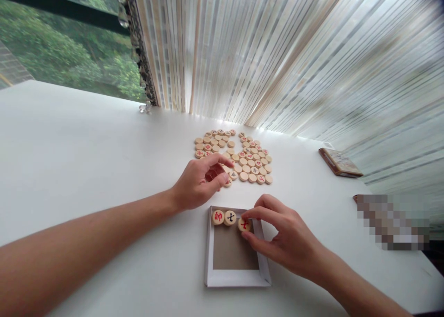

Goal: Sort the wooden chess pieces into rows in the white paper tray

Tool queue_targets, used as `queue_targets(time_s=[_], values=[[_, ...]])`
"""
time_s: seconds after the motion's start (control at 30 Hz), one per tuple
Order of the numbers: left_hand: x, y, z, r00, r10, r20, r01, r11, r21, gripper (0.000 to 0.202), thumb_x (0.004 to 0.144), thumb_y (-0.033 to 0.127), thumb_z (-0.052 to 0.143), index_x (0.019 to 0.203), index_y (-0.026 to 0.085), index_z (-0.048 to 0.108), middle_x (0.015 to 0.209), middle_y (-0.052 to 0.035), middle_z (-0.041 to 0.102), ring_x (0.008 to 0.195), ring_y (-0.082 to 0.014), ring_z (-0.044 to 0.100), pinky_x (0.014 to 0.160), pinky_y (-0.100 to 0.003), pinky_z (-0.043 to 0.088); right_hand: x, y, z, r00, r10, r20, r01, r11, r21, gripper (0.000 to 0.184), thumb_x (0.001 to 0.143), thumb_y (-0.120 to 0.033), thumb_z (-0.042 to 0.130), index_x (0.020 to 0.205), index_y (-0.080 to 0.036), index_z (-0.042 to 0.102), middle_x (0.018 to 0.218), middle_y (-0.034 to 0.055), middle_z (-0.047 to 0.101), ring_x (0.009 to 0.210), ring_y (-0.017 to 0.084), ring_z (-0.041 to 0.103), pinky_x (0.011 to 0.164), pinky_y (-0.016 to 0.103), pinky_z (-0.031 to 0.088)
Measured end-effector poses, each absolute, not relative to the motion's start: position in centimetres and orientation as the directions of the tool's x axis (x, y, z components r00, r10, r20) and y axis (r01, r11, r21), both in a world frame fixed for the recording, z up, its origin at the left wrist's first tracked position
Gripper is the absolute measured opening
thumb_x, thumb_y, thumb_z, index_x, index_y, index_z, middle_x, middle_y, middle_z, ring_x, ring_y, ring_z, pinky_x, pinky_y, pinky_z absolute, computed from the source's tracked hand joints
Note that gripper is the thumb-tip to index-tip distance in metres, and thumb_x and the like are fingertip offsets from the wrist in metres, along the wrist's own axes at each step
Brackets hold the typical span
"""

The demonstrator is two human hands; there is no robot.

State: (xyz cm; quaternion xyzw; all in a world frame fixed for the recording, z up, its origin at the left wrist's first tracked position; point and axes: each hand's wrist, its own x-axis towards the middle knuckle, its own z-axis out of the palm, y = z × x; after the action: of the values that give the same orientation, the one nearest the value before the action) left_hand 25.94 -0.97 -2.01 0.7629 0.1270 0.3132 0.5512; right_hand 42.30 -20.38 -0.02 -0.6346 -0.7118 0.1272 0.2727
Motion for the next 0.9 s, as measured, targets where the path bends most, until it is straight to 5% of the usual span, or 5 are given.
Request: queue_targets(time_s=[0.9], values=[[26.0,-0.9,-2.1,0.773,0.528,0.351,-0.153,-0.381,0.912,0.024,0.089,0.025,0.064,0.108,0.012,0.069,0.084,-0.0073,0.077,0.074,-0.0195,0.077,0.062,-0.027,0.059,42.5,-20.0,-1.2,-0.069,0.945,0.319,0.853,0.222,-0.472,0.012,0.095,-0.019,0.073,0.105,-0.02,0.079,0.088,0.0055,0.067,0.074,0.017,0.066,0.067,0.027,0.057]])
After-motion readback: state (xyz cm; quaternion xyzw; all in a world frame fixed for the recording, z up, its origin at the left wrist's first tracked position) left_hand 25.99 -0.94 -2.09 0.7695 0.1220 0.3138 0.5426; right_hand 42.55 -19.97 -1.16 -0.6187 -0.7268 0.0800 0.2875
